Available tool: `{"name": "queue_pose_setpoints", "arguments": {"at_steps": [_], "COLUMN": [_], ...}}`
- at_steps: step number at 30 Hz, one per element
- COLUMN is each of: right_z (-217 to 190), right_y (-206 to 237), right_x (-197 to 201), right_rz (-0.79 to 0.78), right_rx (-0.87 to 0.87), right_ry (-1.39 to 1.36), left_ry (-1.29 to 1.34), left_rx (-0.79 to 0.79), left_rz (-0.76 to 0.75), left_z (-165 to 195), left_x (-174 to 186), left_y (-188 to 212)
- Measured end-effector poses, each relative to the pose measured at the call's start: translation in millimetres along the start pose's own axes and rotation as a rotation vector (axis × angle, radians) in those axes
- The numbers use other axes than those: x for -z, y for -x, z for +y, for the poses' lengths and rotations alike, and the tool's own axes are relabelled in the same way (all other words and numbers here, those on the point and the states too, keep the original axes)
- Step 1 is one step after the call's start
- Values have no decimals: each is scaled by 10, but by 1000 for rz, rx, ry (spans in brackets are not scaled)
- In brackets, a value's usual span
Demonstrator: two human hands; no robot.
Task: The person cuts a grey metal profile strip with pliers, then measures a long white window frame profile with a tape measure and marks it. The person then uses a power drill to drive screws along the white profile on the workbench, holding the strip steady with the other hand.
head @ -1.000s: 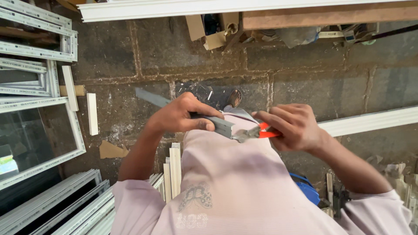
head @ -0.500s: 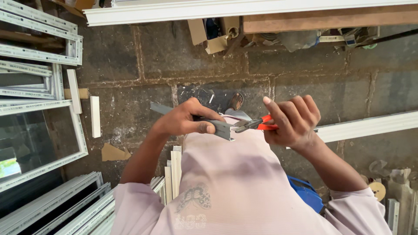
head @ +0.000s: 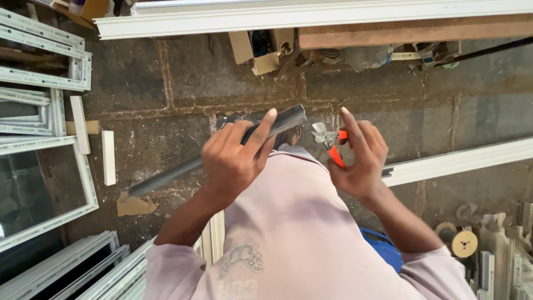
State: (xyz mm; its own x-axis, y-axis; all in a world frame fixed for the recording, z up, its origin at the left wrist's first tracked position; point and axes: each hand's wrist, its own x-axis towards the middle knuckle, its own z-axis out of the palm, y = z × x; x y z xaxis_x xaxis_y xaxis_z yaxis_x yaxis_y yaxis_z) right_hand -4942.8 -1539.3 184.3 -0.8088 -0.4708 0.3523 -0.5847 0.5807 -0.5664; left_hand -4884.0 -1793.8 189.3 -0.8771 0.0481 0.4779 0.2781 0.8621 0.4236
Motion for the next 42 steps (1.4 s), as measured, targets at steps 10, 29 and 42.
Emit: {"name": "queue_pose_setpoints", "arguments": {"at_steps": [10, 29, 42], "right_z": [-20, 64, 377], "right_y": [72, 88, 286], "right_x": [-95, -72, -700], "right_rz": [116, 107, -51], "right_rx": [-3, 34, -688], "right_ry": [130, 114, -1535], "left_ry": [-17, 7, 660], "left_rx": [-14, 17, 228], "left_rz": [4, -4, 357], "left_z": [136, 184, -260], "left_x": [-127, -159, -436], "left_y": [26, 30, -336]}}
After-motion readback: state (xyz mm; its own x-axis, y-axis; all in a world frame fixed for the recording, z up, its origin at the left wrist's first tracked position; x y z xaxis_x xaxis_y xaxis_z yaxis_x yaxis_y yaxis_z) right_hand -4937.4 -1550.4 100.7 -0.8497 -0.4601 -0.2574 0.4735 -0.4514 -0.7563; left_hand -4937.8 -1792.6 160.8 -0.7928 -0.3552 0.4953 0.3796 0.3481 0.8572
